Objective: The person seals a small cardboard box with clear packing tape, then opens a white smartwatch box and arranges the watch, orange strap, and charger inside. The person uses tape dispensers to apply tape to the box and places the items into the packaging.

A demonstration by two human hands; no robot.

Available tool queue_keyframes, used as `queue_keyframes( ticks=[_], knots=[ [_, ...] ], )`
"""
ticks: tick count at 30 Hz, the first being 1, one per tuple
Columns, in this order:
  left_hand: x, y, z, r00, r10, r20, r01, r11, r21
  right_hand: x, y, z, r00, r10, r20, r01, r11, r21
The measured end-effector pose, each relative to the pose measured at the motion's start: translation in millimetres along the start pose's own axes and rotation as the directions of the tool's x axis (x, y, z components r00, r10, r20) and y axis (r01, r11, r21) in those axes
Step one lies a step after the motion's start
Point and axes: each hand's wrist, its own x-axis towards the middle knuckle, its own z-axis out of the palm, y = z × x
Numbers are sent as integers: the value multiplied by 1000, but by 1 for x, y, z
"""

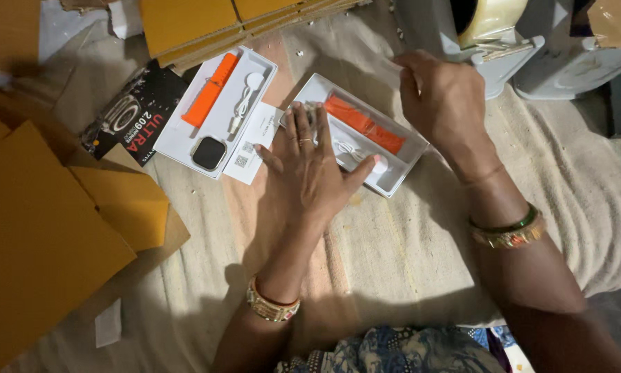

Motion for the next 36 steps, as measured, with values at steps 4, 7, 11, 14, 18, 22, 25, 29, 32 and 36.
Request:
queue_keyframes(
  ticks=[4, 7, 11, 14, 18, 22, 25, 29, 32, 36],
  knots=[
    [10, -18, 8, 997, 31, -68, -34, 999, -39, -3, -18, -24, 930, 174, 324, -321, 814, 484],
    [13, -29, 18, 970, 33, -243, -64, 990, -124, -2, -27, -27, 838, 224, 497, -445, 808, 387],
    [13, -33, 23, 952, -33, -305, -77, 936, -343, -4, -29, -26, 828, 213, 519, -427, 839, 337],
    [12, -29, 21, 950, 46, -310, -138, 949, -282, -8, -27, -21, 885, 133, 447, -290, 907, 306],
    [11, -16, 21, 934, 219, -282, -264, 955, -135, -11, -23, -12, 890, 96, 446, -209, 955, 210],
    [3, -1, 29, 922, 353, -162, -376, 915, -145, -14, -19, -9, 850, 118, 513, -229, 960, 160],
    [3, 3, 32, 926, 351, -140, -368, 921, -126, -14, -17, -8, 883, 71, 464, -208, 945, 252],
    [7, -3, 31, 939, 283, -198, -307, 946, -102, -14, -13, -7, 941, 55, 333, -159, 943, 294],
    [7, -6, 31, 948, 284, -144, -293, 955, -45, -14, -11, -7, 958, 93, 273, -148, 971, 188],
    [8, 3, 35, 928, 357, -109, -360, 933, -7, -13, -7, -9, 876, 197, 440, -295, 941, 167]
  ],
)
